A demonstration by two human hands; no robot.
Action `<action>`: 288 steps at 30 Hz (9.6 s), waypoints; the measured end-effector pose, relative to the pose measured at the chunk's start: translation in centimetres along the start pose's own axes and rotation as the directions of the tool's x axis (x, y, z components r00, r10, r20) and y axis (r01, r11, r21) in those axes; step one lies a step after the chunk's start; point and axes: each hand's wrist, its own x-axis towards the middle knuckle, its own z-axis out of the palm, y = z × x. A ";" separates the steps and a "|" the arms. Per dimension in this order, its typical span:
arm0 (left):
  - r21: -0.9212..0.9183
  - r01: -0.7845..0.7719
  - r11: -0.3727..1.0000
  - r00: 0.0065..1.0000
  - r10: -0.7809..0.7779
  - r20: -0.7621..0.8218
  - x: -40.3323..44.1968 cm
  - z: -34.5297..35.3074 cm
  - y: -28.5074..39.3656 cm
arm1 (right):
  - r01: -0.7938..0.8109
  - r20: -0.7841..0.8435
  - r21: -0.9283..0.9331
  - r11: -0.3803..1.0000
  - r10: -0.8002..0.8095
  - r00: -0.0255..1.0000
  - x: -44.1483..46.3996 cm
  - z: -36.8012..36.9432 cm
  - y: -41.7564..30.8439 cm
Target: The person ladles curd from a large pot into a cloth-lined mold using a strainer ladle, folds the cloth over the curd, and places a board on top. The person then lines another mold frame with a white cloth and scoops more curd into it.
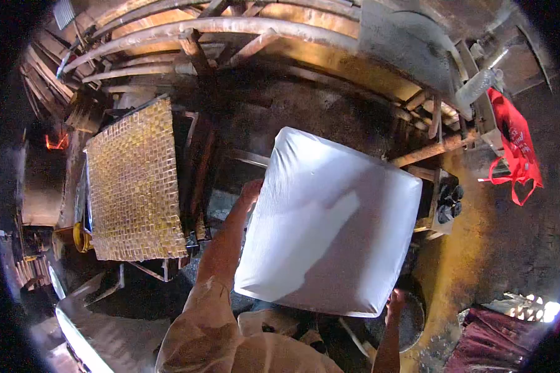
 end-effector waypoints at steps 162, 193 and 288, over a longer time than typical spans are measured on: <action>0.107 -0.994 0.005 0.098 -0.378 0.921 -72.9 10.7 -64.0 | -0.351 0.534 0.845 -0.403 0.669 0.518 -107.2 33.6 29.9; 0.012 0.099 0.995 0.927 -0.097 0.361 -42.6 -20.9 -14.2 | -0.605 0.572 0.795 -0.041 0.381 0.727 -70.1 7.7 -19.0; 0.453 -0.814 0.364 0.203 -0.552 0.808 -80.9 -2.8 -52.2 | -0.342 0.438 0.888 -0.307 0.792 0.425 -129.5 8.5 18.0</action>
